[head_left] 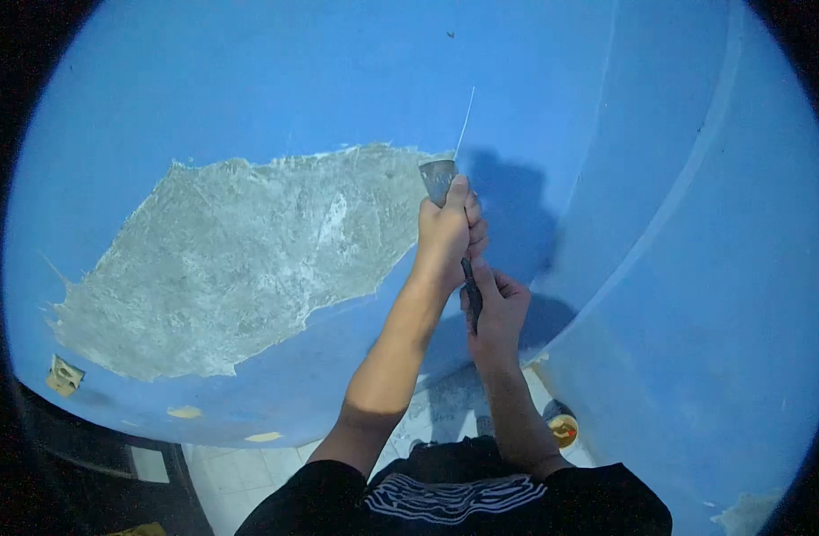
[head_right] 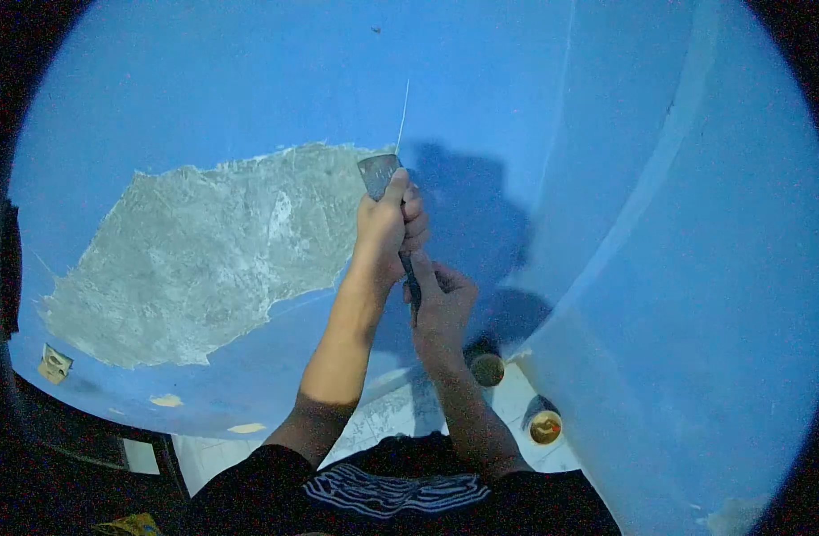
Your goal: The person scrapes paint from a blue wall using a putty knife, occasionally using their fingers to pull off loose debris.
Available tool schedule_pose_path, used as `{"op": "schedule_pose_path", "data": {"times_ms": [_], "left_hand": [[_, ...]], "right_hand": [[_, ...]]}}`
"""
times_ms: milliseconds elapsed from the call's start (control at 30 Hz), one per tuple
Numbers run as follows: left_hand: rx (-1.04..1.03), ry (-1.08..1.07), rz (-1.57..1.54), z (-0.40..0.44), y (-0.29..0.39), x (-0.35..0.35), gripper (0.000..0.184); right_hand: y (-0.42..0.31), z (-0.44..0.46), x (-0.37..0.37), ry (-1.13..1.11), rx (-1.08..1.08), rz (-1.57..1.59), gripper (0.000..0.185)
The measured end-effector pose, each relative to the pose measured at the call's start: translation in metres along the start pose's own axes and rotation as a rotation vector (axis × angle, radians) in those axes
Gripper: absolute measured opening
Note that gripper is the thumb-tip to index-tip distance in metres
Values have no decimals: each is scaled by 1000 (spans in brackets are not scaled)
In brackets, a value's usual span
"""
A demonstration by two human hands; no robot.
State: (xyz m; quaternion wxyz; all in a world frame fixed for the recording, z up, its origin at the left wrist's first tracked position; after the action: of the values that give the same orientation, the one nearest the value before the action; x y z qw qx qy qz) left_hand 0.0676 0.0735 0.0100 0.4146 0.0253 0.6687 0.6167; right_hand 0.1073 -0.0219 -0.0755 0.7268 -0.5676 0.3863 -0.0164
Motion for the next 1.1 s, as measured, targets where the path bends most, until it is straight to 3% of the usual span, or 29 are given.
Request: {"op": "schedule_pose_path", "data": {"times_ms": [67, 200, 367, 467, 667, 1100], "left_hand": [[-178, -29, 269, 21, 34, -14, 35], [-320, -188, 182, 36, 70, -67, 36], [-59, 81, 20, 2, 12, -22, 41], [-47, 66, -28, -7, -5, -6, 42], [-18, 59, -45, 4, -4, -9, 39], [-3, 40, -26, 10, -7, -6, 35]], "right_hand": [[-20, 27, -14, -14, 154, 92, 24], [-78, 45, -30, -148, 235, 144, 25], [-34, 8, 1, -87, 58, 91, 27], [-15, -3, 14, -49, -36, 7, 27], [-21, 0, 9, 46, 17, 56, 26], [-11, 11, 15, 27, -43, 34, 25]]}}
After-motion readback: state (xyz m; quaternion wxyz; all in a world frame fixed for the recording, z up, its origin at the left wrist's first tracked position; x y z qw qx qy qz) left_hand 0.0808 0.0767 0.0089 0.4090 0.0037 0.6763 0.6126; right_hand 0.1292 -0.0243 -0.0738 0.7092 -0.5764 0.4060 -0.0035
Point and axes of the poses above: each hand's wrist, its own z-axis towards the middle knuckle, its own x-axis out of the back of the hand, y = z × x, the point moved 9 cm from there along z, towards the middle knuckle, and after that the axes turned 7 degrees about -y, right-handed, at the moved point
